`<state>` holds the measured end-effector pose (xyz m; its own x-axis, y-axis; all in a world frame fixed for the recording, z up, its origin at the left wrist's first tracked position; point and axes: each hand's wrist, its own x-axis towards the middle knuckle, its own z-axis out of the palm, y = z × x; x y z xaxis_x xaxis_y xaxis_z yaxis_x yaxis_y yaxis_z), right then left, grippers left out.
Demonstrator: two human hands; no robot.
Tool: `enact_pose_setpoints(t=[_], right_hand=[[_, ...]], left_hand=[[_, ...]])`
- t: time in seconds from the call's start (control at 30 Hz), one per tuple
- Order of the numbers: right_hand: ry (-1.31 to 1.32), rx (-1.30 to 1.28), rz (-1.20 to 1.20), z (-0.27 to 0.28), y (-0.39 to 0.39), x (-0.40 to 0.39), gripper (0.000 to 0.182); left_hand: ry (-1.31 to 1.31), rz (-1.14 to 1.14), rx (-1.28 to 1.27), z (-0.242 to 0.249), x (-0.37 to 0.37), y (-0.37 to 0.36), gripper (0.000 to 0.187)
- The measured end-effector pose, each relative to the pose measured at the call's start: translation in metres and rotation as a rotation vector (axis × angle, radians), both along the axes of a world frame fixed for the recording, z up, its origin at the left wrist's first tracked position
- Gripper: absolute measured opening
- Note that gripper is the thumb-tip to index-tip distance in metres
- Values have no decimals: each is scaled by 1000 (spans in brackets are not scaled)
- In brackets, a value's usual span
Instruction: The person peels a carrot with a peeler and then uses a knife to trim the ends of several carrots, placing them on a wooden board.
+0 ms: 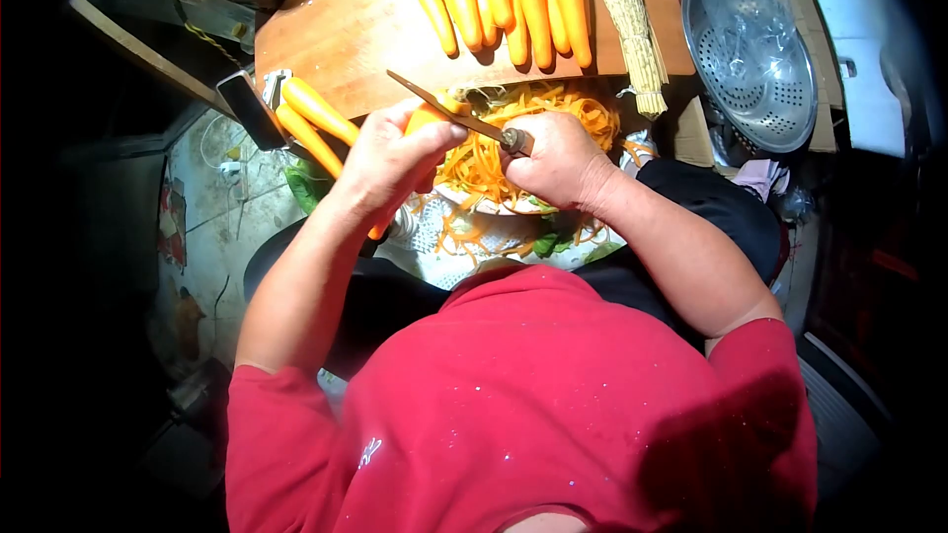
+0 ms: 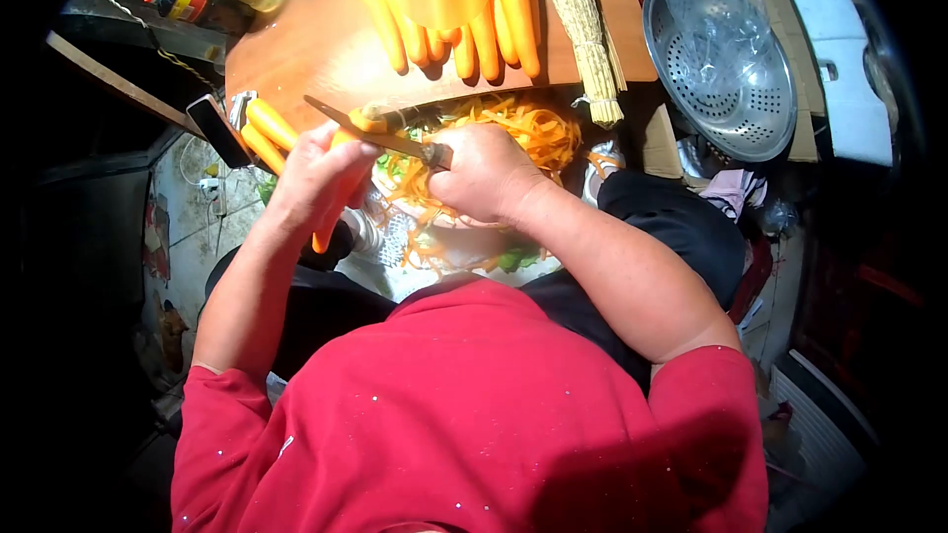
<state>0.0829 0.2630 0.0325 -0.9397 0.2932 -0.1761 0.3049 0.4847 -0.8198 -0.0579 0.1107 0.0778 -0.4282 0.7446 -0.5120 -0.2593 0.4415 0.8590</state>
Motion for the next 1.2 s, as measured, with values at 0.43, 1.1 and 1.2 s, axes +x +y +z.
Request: enact_pose_setpoints(t=[0.43, 1.1, 1.2], right_hand=[[-110, -48, -169, -34, 7, 20, 22], [-36, -140, 6, 19, -16, 31, 14], [-16, -148, 37, 18, -17, 34, 18]], left_hand=[[-92, 415, 110, -4, -48, -10, 39], [586, 437, -493, -135, -128, 55, 57], [714, 462, -540, -147, -126, 67, 67]])
